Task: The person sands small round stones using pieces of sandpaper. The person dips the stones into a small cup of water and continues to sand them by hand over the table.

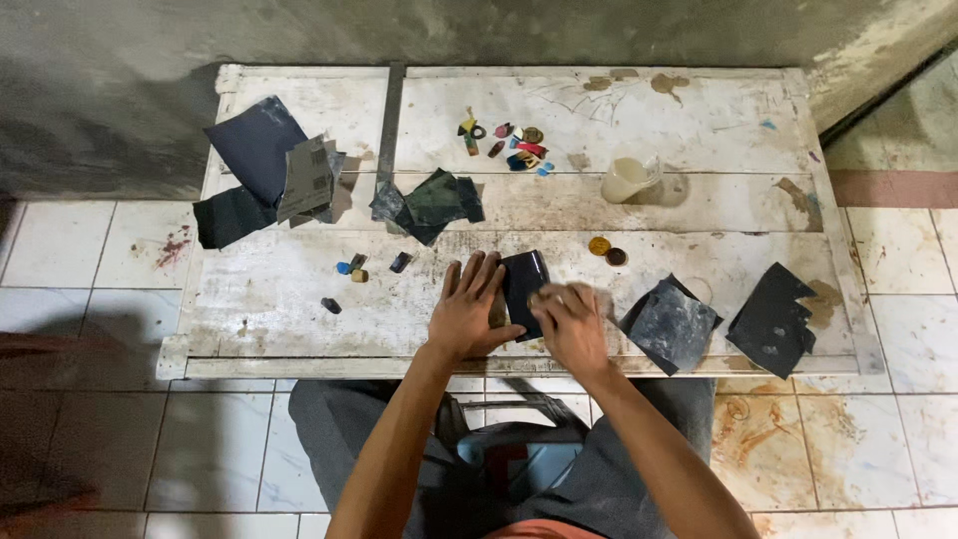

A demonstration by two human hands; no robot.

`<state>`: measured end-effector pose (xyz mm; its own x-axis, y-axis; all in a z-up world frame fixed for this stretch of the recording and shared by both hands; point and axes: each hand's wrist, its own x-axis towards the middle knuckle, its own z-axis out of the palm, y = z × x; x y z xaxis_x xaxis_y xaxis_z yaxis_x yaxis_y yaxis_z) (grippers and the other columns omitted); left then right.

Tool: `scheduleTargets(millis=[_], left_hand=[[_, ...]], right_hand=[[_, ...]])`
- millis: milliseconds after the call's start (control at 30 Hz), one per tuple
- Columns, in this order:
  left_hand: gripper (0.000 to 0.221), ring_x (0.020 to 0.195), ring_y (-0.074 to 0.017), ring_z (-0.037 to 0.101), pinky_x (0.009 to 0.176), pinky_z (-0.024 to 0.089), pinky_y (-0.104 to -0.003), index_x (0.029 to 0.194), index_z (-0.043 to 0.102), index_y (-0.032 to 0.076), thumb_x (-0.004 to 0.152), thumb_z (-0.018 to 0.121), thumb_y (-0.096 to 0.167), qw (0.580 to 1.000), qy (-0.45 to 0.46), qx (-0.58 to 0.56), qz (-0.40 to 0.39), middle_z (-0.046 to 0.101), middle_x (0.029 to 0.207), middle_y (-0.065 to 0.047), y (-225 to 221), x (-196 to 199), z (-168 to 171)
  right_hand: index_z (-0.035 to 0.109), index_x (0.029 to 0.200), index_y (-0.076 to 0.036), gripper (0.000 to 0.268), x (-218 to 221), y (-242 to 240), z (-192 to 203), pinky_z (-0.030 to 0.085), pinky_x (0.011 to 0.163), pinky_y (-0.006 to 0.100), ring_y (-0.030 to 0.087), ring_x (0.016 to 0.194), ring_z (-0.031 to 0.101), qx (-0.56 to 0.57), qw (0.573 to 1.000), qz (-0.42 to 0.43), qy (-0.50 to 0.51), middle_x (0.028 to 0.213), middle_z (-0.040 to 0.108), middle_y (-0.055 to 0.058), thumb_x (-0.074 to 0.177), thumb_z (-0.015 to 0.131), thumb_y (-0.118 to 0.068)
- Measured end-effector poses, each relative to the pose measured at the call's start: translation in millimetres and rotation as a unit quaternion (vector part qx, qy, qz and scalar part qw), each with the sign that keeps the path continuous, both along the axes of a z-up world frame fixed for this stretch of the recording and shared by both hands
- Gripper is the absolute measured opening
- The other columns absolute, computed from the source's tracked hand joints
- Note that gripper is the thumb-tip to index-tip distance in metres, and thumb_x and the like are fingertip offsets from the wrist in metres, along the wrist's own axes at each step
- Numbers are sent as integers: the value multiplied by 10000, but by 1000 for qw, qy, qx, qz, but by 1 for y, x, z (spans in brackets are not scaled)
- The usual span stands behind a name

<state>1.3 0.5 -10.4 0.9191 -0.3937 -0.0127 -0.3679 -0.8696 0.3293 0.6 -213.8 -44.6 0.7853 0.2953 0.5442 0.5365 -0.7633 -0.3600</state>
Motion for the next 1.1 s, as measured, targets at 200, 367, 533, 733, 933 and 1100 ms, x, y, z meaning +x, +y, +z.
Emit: scheduleTargets(millis=[200,367,533,733,933,1100], left_hand=[[987,1494,-368,162,1209,99,-573,1521,340,142,798,505,793,997,-58,-39,-20,207,1625,-113,0,-4,1],[928,1509,-334,128,1210,44,-579,1525,348,189,832,427,802,999,-44,-18,-19,257,1616,-52,0,-2,-12],[913,1508,-313,143,1213,53,-567,1494,401,193,823,421,812,998,-48,-32,-7,278,1613,-24,1,2,-12],[929,1512,-321,121,1222,21,-569,1516,370,196,825,394,817,999,-30,-13,-10,252,1624,-29,0,-1,-5],[906,1513,-318,131,1219,55,-562,1517,351,199,826,460,775,999,-29,-4,-17,255,1623,-31,-1,-3,8],[909,1511,-310,130,1223,43,-554,1504,378,205,821,433,802,1000,-24,-17,-7,244,1627,-12,0,-1,-4]], right_hand=[[714,808,-167,77,50,12,-1,492,877,398,239,1069,582,72,997,-13,30,997,698,-23,817,756,-230],[713,810,-197,87,17,1,11,470,829,374,241,967,593,52,999,14,6,953,701,-37,854,741,-267],[735,816,-183,71,-25,-7,16,473,829,357,260,949,604,57,998,17,34,987,720,-26,845,756,-244],[732,836,-184,77,22,9,23,469,807,396,276,959,599,64,998,6,26,955,712,-13,872,741,-251],[723,798,-176,66,43,7,2,482,794,417,286,945,609,91,996,3,16,942,712,0,828,752,-227],[716,772,-195,153,-30,-5,15,455,847,344,215,954,619,40,997,14,69,978,728,-44,880,709,-304]])
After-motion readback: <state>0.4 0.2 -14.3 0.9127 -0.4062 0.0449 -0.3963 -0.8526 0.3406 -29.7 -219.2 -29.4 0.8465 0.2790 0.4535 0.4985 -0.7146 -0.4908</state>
